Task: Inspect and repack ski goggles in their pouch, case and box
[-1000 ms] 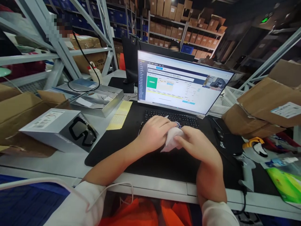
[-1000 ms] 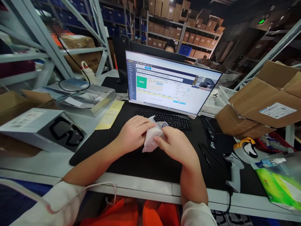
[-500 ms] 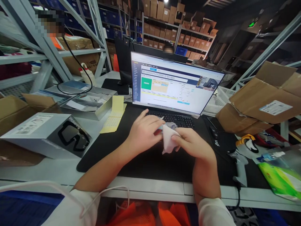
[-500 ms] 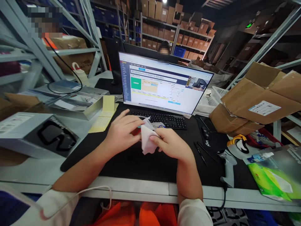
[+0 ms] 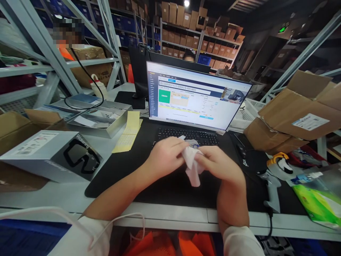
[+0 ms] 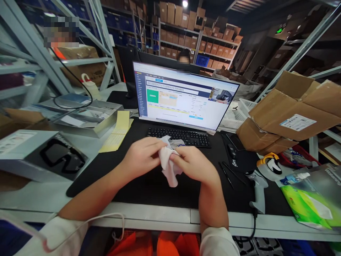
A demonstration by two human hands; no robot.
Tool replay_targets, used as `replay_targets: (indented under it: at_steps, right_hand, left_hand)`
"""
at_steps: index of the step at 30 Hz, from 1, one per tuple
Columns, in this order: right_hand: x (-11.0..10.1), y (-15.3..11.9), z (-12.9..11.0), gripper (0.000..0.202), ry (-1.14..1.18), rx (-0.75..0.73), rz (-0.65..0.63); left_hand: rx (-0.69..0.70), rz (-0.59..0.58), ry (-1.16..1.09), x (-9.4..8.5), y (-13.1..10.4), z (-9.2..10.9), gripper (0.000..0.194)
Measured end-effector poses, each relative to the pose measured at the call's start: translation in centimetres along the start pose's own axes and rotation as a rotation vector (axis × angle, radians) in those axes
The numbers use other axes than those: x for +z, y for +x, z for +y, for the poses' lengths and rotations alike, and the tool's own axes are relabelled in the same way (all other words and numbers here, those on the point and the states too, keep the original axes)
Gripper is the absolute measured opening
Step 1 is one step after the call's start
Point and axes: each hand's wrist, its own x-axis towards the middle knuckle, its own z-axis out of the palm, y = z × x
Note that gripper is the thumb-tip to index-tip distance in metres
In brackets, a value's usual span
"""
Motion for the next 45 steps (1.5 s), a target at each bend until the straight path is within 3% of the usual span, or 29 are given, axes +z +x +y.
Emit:
replay_targets:
  at_steps: [4,8,11,18,25,32,37,41,45]
  right_hand:
    - [0.8,0.7,-0.2,0.050,-0.095,0.005,0.022]
    - [-1.8,-0.2,1.1,0.059,0.118,-0.019,-0.100]
    - [-2.5,-0.8,1.3,0.062,0.182,-0.007,-0.088]
    - [1.3,1.0,-0.7,0.048,-0.103,-0.010,0.043]
    - [-2.3,0.1,1.1,0.064,0.067,-0.085,-0.042]
    - [0.5,1.6,0.1,0.057,-0.057,-0.011,0.020]
    - [-1.5,1.4,2.2,0.066,0.250,0.050,-0.105]
    - [-2.7,0.7,3.8,0.070,0.275,0.035,0.071]
    - [-1.1,1.1,3.3,0.063,0.189,-0.014,0.336]
  left_hand:
    - [0.059,0.009,-0.024,0.9,-0.1,0.3,0.019]
    - [-0.008,0.043,-0.037,-1.1,0.4,-0.8,0.020]
    - [-0.050,0.061,-0.026,-2.2,0.6,-0.9,0.022]
    - [0.046,0.016,-0.008,0.1,0.1,0.4,0.022]
    - [-0.093,0.050,-0.050,-1.1,0.1,-1.4,0.021]
    - [-0.071,-0.076,-0.032,1.1,-0.6,-0.2,0.019]
    - [-0.165,-0.047,-0.044,0.4,-0.3,-1.0,0.024]
    - [-0.214,0.050,-0.016,-1.0,0.1,-1.7,0.024]
    - [-0.300,0.105,0.019,-1.7,0.3,-2.0,0.028]
